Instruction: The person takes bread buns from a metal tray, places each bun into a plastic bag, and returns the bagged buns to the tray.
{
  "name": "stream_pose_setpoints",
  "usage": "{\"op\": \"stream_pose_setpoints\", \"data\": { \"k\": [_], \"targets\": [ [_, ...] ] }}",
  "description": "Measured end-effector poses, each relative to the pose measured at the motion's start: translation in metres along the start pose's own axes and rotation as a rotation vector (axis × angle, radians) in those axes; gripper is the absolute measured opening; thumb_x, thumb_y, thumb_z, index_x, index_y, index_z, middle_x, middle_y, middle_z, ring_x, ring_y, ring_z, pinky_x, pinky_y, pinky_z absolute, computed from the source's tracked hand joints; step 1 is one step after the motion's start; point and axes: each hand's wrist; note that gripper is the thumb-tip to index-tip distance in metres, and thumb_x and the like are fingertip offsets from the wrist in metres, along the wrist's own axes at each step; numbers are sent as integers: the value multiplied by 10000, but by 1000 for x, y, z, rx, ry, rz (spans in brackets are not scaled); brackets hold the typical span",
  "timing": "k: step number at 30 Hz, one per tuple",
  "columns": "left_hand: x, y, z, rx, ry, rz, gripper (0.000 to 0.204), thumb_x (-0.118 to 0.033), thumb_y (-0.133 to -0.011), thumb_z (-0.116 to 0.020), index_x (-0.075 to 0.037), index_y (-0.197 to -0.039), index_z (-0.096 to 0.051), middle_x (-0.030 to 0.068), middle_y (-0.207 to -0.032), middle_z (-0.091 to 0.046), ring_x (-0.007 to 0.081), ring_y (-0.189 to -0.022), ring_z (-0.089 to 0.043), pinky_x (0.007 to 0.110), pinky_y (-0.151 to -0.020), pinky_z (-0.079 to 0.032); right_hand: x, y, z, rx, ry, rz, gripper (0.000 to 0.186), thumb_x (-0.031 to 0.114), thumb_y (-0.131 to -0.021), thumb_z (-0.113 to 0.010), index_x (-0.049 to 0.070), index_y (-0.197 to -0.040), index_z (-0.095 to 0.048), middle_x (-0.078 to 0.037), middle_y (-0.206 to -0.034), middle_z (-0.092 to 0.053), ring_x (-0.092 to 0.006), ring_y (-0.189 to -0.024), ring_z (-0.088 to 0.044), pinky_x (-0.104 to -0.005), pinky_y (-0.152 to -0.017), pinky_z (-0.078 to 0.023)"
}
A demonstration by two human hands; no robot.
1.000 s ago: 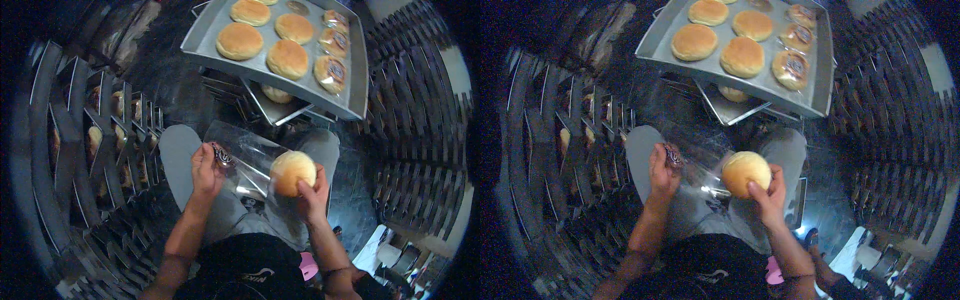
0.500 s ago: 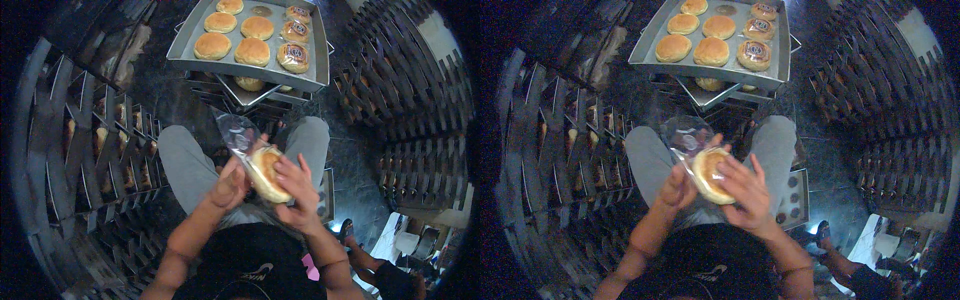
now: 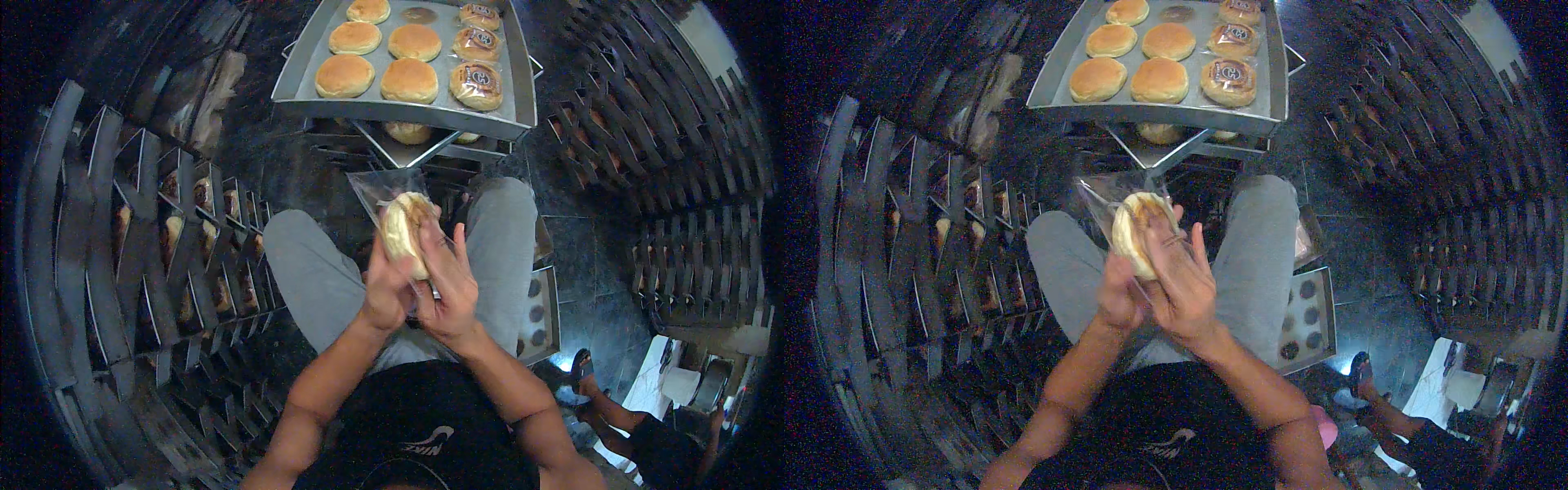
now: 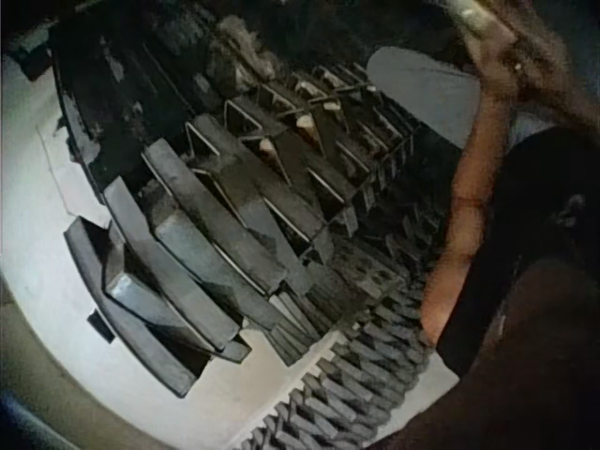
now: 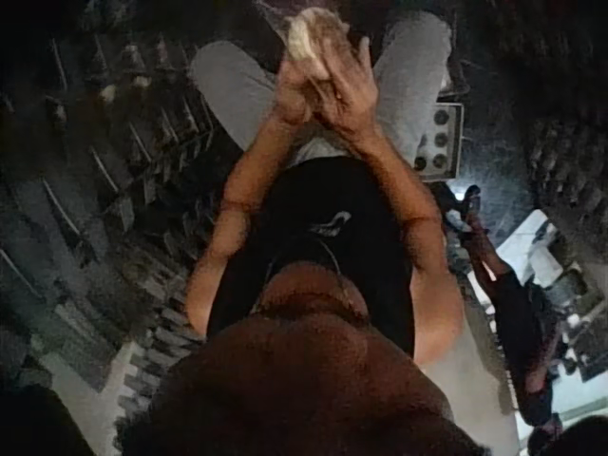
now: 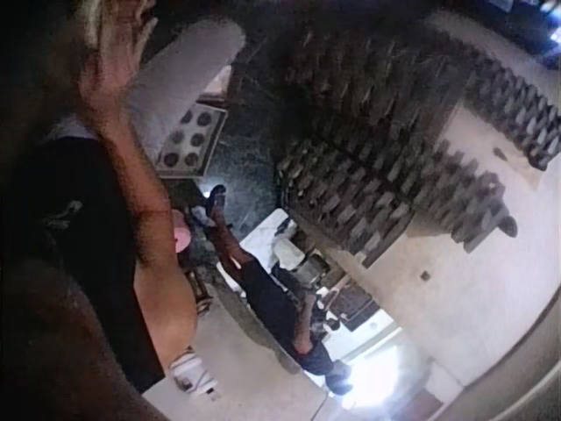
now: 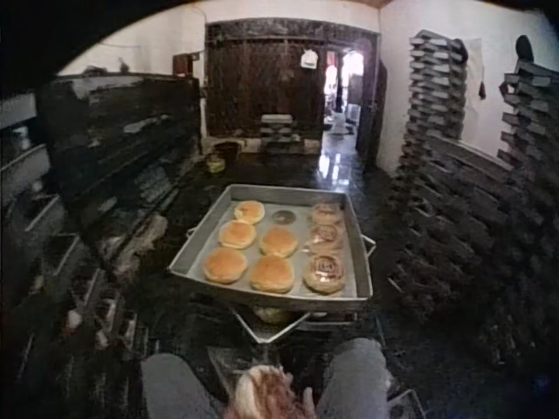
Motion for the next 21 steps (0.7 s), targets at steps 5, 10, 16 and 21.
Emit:
{"op": "stream_pose_setpoints", "data": {
  "k": [5,10,16,21],
  "targets": [
    [-2,-7,2,-90,43,74,712,-309,-915,-593,11,-1496,-335,214,-1442,-489,332,-1379,-455,444,-1169,-354,1,-5,-6,158,31,-46,501,153,-843,-718,7,-1313,-620,-217,-1472,-517,-386,-1407,-453,-598,-1189,-236],
    [-1,-15,15,-259,385,127,722,-477,-935,-507,26,-1437,-384,259,-1385,-508,410,-1324,-493,482,-1118,-429,-12,17,0,217,-108,-26,262,187,-819,-745,82,-1054,-695,-190,-1446,-539,-400,-1363,-492,-587,-1187,-245],
    [18,-19,29,-436,621,311,721,-528,-939,-520,53,-1361,-454,243,-1315,-564,410,-1306,-527,525,-1078,-465,14,14,51,1023,-729,-237,147,23,-820,-718,41,-940,-636,-111,-1006,-654,-280,-835,-619,-400,-806,-491],
    [21,-2,-17,-208,605,472,785,-600,-962,-461,-8,-1474,-398,224,-1487,-458,381,-1368,-470,541,-1140,-388,-8,18,92,265,-88,-155,231,-34,-795,-738,24,-1016,-708,-147,-1083,-706,-277,-846,-687,-361,-740,-562]
  ]
}}
Point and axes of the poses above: each hand's wrist, its own y-axis away from the middle knuckle, its own z-axis out of the back of the hand, x = y × z
